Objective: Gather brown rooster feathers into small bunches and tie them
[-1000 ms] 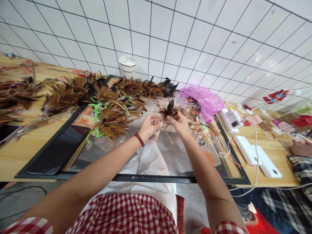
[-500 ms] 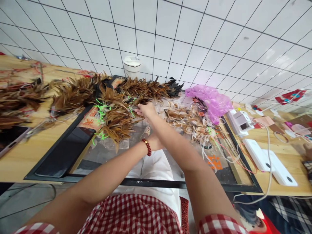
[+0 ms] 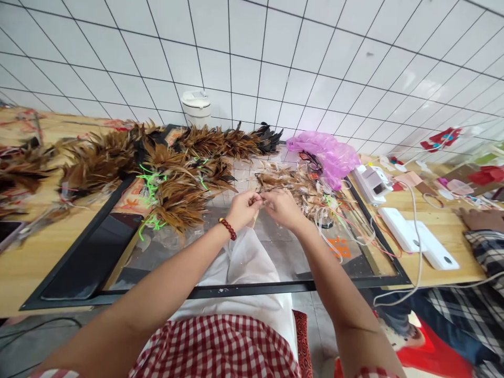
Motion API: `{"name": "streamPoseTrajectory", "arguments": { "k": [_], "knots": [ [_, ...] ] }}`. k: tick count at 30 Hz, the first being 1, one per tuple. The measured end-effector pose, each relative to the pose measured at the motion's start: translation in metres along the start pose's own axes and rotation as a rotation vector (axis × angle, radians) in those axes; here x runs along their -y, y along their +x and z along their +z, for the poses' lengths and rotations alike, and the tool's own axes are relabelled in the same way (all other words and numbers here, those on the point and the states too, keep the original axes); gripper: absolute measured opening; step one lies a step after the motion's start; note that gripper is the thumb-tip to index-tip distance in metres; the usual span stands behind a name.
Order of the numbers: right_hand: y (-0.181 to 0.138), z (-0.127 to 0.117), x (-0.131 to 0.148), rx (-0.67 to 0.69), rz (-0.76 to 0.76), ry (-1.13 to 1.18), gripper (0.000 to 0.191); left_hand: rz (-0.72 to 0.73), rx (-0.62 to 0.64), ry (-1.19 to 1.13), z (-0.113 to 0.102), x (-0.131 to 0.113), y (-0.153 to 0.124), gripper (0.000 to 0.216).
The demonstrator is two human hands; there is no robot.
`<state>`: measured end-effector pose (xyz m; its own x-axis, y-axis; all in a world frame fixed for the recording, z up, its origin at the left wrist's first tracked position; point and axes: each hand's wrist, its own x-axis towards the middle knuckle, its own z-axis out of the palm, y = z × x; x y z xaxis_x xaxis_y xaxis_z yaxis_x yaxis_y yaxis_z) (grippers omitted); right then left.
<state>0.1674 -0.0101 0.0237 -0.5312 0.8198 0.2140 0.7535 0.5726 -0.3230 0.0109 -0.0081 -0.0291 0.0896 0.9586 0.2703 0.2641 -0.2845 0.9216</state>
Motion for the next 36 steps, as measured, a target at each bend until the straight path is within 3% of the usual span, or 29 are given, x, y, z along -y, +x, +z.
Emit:
{"name": "streamPoseTrajectory", "arguments": {
  "k": [3,8,11,15,20,23,27,30,36],
  "knots": [
    [-0.006,0.005,-0.011,-0.051,0.076,-0.105,0.031,-0.093,-0.072,-0.144,-0.003,-0.001,0.004,0.004],
    [-0.014,0.001,-0.04,-0.441,0.241,-0.125,0.03,-0.228,-0.277,-0.395,-0.009,-0.016,0.008,0.004],
    [-0.019,0.003,-0.044,-0.549,0.224,-0.083,0.023,-0.224,-0.353,-0.456,-0.011,-0.022,0.009,0.005],
    [-0.015,0.012,-0.024,-0.42,0.073,-0.094,0.022,-0.202,-0.377,-0.467,-0.011,-0.021,0.009,0.006],
    [-0.005,0.025,0.002,-0.206,-0.024,-0.152,0.019,-0.137,-0.303,-0.39,-0.008,-0.014,0.009,0.007],
    [-0.004,0.029,0.003,-0.258,0.027,-0.042,0.017,-0.137,-0.273,-0.364,-0.007,-0.015,0.008,0.007],
    [-0.005,0.03,0.0,-0.448,0.25,0.378,0.017,-0.187,-0.234,-0.365,-0.008,-0.021,0.005,0.014],
    [-0.004,0.032,0.003,-0.431,0.28,0.564,0.019,-0.203,-0.172,-0.429,-0.007,-0.023,0.004,0.019],
    [-0.003,0.03,0.017,-0.282,0.206,0.341,0.018,-0.161,-0.184,-0.486,-0.006,-0.015,0.006,0.018]
  ]
}}
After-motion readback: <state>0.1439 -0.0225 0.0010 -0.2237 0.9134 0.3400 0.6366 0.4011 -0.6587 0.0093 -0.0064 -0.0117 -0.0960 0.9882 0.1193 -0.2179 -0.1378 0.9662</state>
